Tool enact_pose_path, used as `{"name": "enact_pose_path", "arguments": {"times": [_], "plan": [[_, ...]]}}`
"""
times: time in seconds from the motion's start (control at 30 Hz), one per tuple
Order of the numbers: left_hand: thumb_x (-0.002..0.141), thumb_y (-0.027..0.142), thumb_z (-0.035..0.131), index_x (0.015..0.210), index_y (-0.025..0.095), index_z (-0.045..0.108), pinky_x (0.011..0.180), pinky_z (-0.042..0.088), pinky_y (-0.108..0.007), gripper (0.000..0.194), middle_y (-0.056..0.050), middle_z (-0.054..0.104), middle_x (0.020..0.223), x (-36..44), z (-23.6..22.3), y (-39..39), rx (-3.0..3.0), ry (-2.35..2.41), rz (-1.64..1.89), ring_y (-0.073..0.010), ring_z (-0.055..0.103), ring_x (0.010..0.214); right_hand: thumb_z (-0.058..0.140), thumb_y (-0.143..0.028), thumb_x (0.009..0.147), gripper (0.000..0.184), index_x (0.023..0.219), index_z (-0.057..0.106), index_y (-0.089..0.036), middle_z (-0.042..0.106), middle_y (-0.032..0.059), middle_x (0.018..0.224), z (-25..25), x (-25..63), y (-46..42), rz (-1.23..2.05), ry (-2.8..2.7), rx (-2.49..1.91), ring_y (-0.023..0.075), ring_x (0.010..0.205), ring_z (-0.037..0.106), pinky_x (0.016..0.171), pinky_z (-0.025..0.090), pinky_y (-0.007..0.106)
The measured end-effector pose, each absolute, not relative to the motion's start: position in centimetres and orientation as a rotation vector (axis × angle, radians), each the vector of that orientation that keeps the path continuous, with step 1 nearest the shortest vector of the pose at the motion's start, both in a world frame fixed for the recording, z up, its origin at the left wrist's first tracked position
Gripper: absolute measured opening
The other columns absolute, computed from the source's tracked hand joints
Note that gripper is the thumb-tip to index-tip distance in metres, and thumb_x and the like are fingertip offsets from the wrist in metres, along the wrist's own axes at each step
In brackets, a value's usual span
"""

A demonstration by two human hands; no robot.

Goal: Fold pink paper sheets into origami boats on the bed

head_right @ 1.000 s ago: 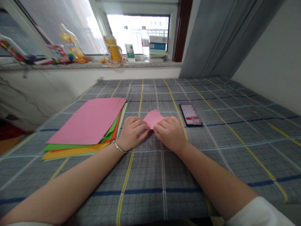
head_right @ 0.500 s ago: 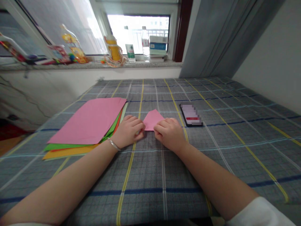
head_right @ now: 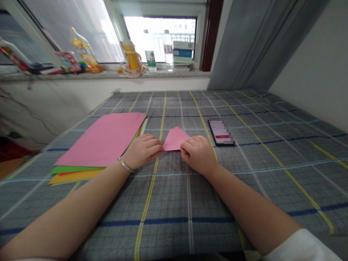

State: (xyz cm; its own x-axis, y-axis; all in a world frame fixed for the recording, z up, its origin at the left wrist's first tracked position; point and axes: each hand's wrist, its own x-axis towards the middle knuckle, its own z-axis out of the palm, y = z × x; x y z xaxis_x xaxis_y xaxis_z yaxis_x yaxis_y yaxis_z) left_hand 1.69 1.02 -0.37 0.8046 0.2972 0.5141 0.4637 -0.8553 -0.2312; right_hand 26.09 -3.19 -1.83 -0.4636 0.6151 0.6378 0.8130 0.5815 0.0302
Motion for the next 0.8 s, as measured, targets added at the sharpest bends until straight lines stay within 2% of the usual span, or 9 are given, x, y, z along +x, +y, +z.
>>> {"name": "enact_pose_path", "arguments": {"times": [0.17,0.43,0.8], "plan": [[0.095,0.025,0.047,0.075,0.018,0.057,0.068,0.046,-0.025,0.023,-0.004,0.065,0.079,2.7,-1.0,0.3,-2.623,-0.693,-0.91,-0.013,0.06,0.078,0.053,-0.024,0.09,0.014,0.087,0.066,-0.022,0.071,0.0021,0.087,-1.4,25.7,-3.6,-0.51,-2.242,-1.083,0.0184,0.086,0.059,0.08,0.037,0.034],[0.094,0.026,0.051,0.078,0.018,0.058,0.068,0.045,-0.024,0.019,-0.002,0.067,0.081,4.6,-1.1,-1.2,-2.568,-0.632,-0.895,-0.0128,0.061,0.081,0.052,-0.024,0.093,0.017,0.099,0.068,-0.021,0.073,0.0007,0.099,-0.8,25.0,-4.4,-0.636,-2.313,-0.989,0.0177,0.087,0.061,0.082,0.039,0.036],[0.095,0.023,0.048,0.093,0.02,0.061,0.072,0.047,-0.029,0.014,-0.002,0.069,0.085,4.5,-0.8,-1.2,-2.559,-0.488,-0.742,-0.0142,0.062,0.08,0.052,-0.023,0.092,0.018,0.088,0.07,-0.02,0.074,0.002,0.092,-0.9,25.1,-4.1,-0.63,-2.375,-0.958,0.0179,0.086,0.061,0.077,0.041,0.036]]}}
